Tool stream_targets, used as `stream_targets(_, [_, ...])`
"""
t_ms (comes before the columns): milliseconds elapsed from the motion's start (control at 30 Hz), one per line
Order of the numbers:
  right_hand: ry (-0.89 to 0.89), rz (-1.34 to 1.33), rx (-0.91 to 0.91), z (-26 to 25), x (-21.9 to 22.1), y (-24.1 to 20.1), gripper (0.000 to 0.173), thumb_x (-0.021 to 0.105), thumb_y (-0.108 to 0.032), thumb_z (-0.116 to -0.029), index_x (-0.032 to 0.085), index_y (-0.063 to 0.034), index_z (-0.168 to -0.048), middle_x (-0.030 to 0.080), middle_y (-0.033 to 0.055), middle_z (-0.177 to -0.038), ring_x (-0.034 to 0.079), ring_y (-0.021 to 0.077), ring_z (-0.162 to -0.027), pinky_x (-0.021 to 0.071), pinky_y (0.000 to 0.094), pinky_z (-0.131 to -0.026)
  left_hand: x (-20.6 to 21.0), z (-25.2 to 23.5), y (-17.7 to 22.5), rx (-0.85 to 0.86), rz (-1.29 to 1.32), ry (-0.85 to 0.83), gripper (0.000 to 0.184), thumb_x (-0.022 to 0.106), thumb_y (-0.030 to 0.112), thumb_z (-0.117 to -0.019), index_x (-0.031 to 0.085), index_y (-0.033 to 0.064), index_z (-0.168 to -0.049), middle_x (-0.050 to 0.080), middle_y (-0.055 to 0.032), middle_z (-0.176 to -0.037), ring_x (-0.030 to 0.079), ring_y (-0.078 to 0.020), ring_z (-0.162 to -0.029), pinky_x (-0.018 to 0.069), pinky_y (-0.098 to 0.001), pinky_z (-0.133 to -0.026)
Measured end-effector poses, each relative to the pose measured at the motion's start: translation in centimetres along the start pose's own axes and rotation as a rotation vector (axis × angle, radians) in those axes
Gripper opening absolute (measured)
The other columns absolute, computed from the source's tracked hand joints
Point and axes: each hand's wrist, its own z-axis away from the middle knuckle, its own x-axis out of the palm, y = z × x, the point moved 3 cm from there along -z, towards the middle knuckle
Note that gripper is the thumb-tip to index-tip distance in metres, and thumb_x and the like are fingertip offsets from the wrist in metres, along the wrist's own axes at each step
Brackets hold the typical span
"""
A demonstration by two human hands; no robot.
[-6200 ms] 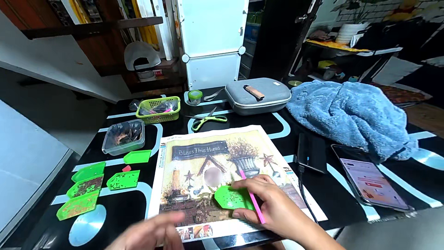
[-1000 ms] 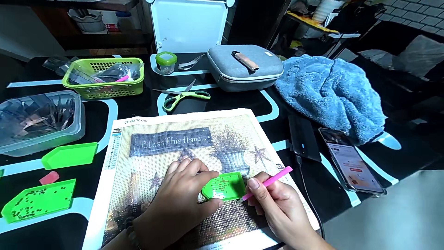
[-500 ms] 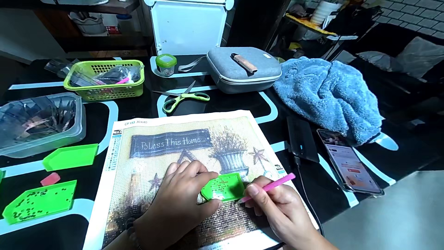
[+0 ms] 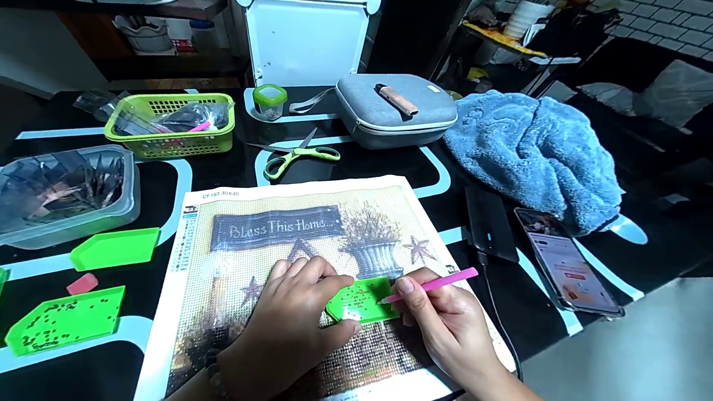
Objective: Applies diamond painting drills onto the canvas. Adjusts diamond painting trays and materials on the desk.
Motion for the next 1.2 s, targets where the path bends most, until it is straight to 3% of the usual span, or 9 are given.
stream_targets(300, [0.037, -0.137, 0.095, 0.2, -0.6, -0.3, 0.029, 0.050, -0.027, -0.1095, 0.067, -0.0113, -0.091, 0.069, -0.0054, -0.078, 0.063, -0.0021, -0.064, 0.0523, 0.0123, -0.056, 0.0, 0.0, 0.0, 0.002, -0.002, -0.006, 0.043, 0.063, 0.058, -0.0832, 0.078, 0.0303, -0.112, 0.068, 0.0111, -0.097, 0.062, -0.0076, -0.086, 0.0450, -0.0353, -0.079])
stream_targets(767, [-0.009, 0.014, -0.012, -0.1, 0.0, -0.1, 0.032, 0.049, -0.028, -0.1099, 0.067, -0.0073, -0.093, 0.066, -0.0040, -0.077, 0.061, -0.0032, -0.066, 0.0519, 0.0125, -0.059, -0.1, -0.1, 0.1, -0.010, 0.014, -0.025, 0.043, 0.065, 0.058, -0.0825, 0.078, 0.0295, -0.113, 0.069, 0.0097, -0.097, 0.063, -0.0085, -0.088, 0.0456, -0.0386, -0.083])
stream_targets(1000, [0.006, -0.184, 0.121, 0.7, -0.6, -0.4, 0.029, 0.049, -0.027, -0.1098, 0.066, -0.0109, -0.091, 0.068, -0.0064, -0.076, 0.063, -0.0030, -0.063, 0.0512, 0.0114, -0.055, -0.1, -0.1, 0.1, -0.015, 0.012, -0.033, 0.044, 0.065, 0.058, -0.0824, 0.078, 0.0298, -0.113, 0.069, 0.0107, -0.097, 0.062, -0.0076, -0.087, 0.0453, -0.0377, -0.082])
stream_targets(1200, [0.005, -0.096, 0.030, 0.3, -0.6, -0.7, 0.030, 0.049, -0.028, -0.1101, 0.065, -0.0101, -0.092, 0.066, -0.0062, -0.077, 0.062, -0.0042, -0.066, 0.0522, 0.0114, -0.059, -0.1, -0.1, 0.1, -0.015, 0.014, -0.028, 0.044, 0.064, 0.058, -0.0829, 0.078, 0.0296, -0.113, 0.069, 0.0102, -0.097, 0.063, -0.0078, -0.088, 0.0453, -0.0382, -0.083])
